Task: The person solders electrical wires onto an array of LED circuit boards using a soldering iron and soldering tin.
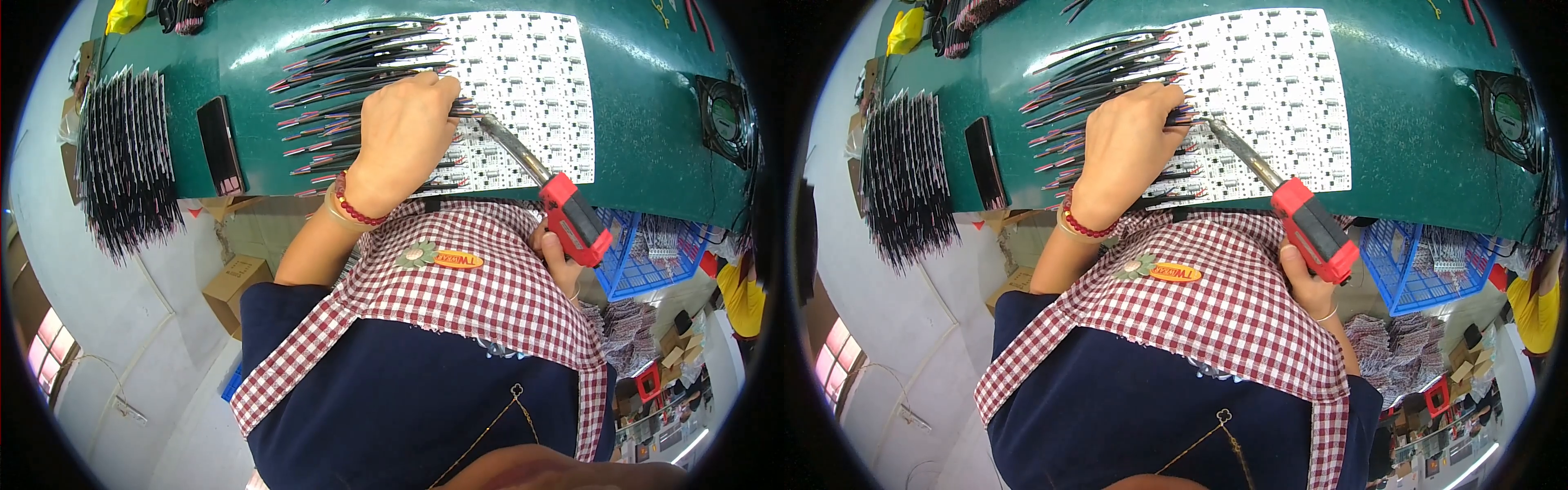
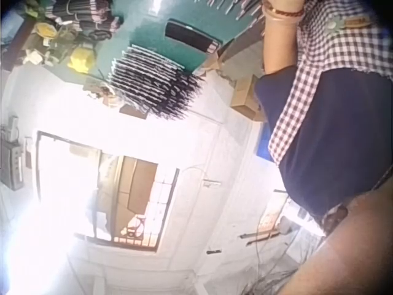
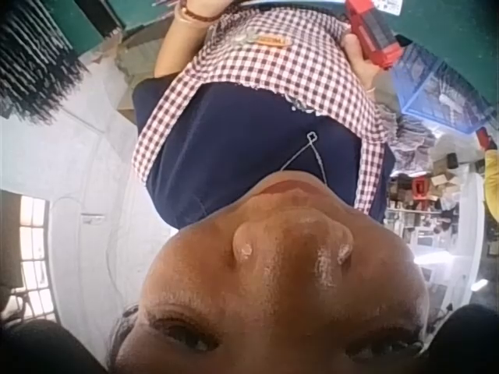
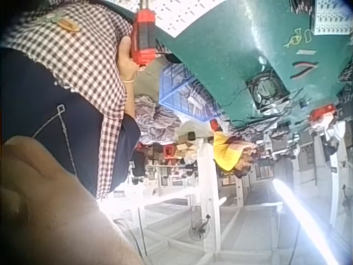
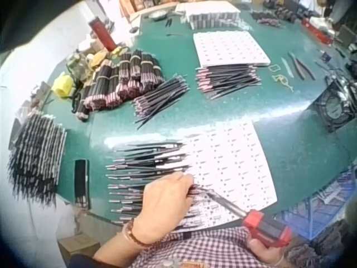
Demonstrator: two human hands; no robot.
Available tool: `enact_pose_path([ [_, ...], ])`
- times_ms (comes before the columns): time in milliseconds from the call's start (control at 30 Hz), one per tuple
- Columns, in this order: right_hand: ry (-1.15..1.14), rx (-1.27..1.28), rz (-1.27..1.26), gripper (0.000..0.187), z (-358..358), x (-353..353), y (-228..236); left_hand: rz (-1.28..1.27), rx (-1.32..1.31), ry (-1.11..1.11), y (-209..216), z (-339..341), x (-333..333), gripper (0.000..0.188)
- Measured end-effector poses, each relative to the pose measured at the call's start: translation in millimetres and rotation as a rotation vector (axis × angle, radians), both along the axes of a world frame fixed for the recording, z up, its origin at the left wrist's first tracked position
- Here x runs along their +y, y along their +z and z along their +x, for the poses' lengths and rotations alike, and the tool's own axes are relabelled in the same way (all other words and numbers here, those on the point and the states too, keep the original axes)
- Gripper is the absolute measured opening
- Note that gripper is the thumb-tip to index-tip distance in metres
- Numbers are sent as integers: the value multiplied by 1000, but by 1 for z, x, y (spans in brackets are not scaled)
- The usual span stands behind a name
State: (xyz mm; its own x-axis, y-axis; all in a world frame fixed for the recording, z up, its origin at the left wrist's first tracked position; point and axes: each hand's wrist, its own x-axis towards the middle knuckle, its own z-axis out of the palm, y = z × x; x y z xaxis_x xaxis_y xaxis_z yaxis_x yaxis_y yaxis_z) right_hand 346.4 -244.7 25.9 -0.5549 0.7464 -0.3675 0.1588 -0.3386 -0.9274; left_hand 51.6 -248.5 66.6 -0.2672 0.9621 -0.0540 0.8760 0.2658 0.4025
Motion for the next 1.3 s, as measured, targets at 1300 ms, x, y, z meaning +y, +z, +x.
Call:
enact_pose_path([
  [1300, -100, 179, -71, 35, 16, -3, 8, 80, -375, 100, 6, -4, -23, 13],
])
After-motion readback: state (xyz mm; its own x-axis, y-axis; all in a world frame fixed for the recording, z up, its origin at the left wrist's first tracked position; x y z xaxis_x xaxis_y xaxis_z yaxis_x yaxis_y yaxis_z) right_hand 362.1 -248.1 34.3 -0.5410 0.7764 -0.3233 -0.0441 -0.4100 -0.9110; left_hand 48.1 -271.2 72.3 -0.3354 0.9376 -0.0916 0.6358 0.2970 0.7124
